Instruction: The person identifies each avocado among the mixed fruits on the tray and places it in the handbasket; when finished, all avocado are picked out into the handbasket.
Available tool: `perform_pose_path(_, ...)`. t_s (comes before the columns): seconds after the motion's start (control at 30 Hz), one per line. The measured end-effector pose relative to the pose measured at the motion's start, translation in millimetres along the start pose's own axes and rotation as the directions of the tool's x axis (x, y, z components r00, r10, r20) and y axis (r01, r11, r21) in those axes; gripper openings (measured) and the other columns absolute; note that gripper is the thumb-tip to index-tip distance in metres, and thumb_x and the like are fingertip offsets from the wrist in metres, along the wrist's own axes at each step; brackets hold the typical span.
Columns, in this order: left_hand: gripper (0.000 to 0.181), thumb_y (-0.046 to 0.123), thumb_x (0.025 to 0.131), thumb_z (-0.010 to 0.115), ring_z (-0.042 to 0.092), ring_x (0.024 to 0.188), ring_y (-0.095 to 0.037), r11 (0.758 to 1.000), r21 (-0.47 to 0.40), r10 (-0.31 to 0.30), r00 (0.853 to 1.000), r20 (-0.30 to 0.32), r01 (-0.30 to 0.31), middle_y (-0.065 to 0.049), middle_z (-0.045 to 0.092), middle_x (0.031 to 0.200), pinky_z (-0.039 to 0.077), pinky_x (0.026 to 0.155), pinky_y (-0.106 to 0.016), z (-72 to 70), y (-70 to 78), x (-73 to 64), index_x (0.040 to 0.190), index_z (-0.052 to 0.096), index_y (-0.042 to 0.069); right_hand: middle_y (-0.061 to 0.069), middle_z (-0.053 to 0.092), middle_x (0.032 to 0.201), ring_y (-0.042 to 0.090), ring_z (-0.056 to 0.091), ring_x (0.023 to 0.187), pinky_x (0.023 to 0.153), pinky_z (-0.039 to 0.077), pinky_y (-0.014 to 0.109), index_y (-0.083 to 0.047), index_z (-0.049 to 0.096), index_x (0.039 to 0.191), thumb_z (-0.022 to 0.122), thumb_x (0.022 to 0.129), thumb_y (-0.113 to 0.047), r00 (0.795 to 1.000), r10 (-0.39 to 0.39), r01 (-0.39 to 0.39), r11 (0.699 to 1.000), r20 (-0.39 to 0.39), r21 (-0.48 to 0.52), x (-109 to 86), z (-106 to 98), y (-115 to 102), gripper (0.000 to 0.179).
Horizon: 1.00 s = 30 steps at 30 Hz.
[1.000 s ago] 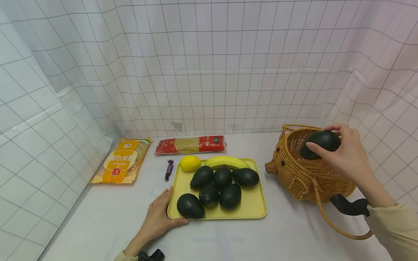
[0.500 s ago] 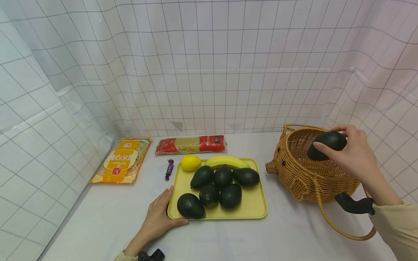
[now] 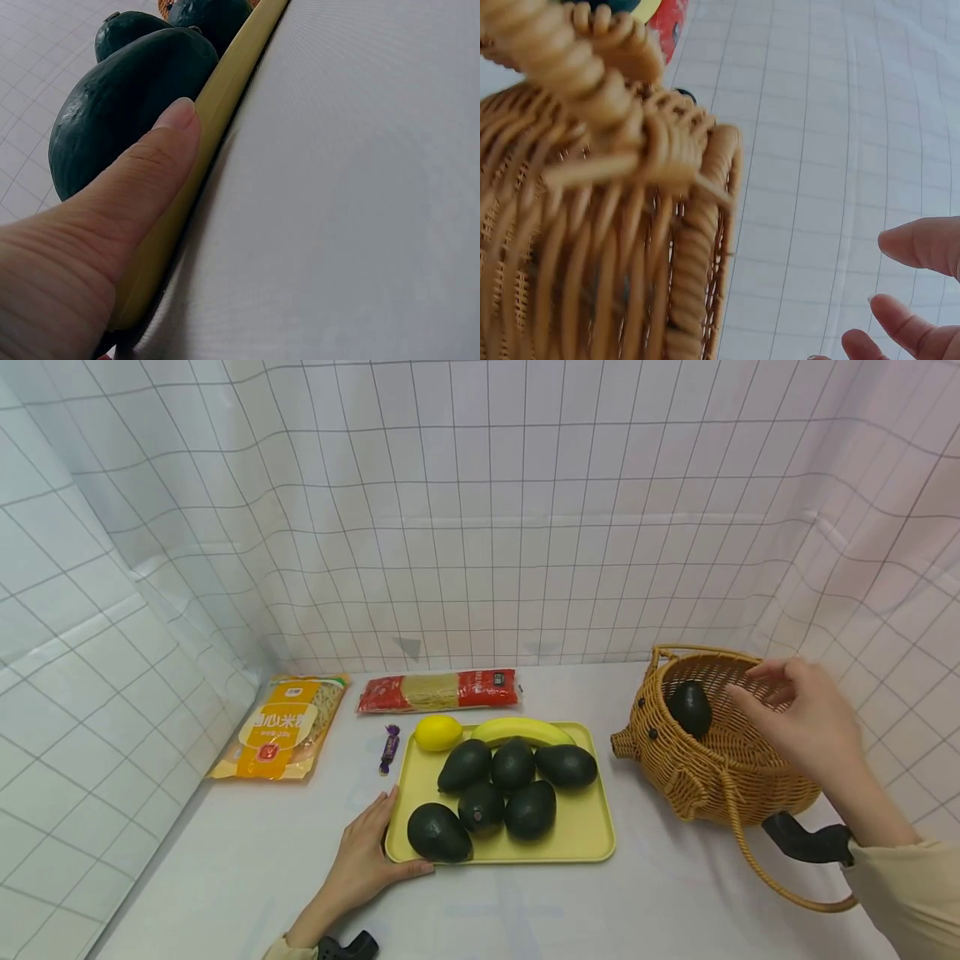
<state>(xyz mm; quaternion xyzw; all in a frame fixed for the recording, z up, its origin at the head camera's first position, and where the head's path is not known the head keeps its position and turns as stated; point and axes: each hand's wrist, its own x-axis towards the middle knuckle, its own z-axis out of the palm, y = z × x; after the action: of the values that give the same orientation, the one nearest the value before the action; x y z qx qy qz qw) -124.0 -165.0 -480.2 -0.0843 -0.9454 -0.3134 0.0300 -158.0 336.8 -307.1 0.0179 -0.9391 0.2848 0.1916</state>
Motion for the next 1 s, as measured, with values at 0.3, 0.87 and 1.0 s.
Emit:
perform_pose_path(0.3,0.125,0.074,0.057,0.073,0.022,0.138,-0.031,1.000,0.007,-0.008,1.000,0.008,0.008,-0.012,0.037,0.148,0.020,0.106,-0.055,-2.4,-0.2,0.9,0.150,0.026,0.005,0.014,0.062,0.101,-0.009,0.046,0.076,0.052,0.041,0.019,-0.004,0.062,0.106,0.069,0.088,-0.027,0.995,-0.103,0.103,0.994,0.012,0.038,-15.9,22,-22,0.029)
perform_pose_path(0.87,0.126,0.075,0.056,0.073,0.023,0.138,-0.031,1.000,-0.006,0.015,1.000,-0.004,-0.015,-0.012,0.036,0.148,0.021,0.106,-0.055,-0.8,-1.0,0.0,0.150,0.026,0.004,0.000,0.066,0.097,0.017,0.058,0.081,0.065,0.045,0.030,-0.014,0.065,0.101,0.074,0.084,-0.024,0.953,-0.293,0.285,0.953,0.077,0.105,-43.1,93,-74,0.022)
perform_pose_path(1.0,0.126,0.075,0.056,0.072,0.024,0.138,-0.031,1.000,-0.006,0.021,1.000,-0.001,-0.021,-0.013,0.036,0.148,0.021,0.105,-0.055,-0.1,-1.6,-0.3,0.150,0.026,0.004,0.003,0.064,0.102,0.023,0.060,0.093,0.075,0.050,0.039,-0.010,0.063,0.108,0.071,0.087,-0.027,0.952,-0.273,0.246,0.950,0.134,0.190,-44.0,111,-76,0.028)
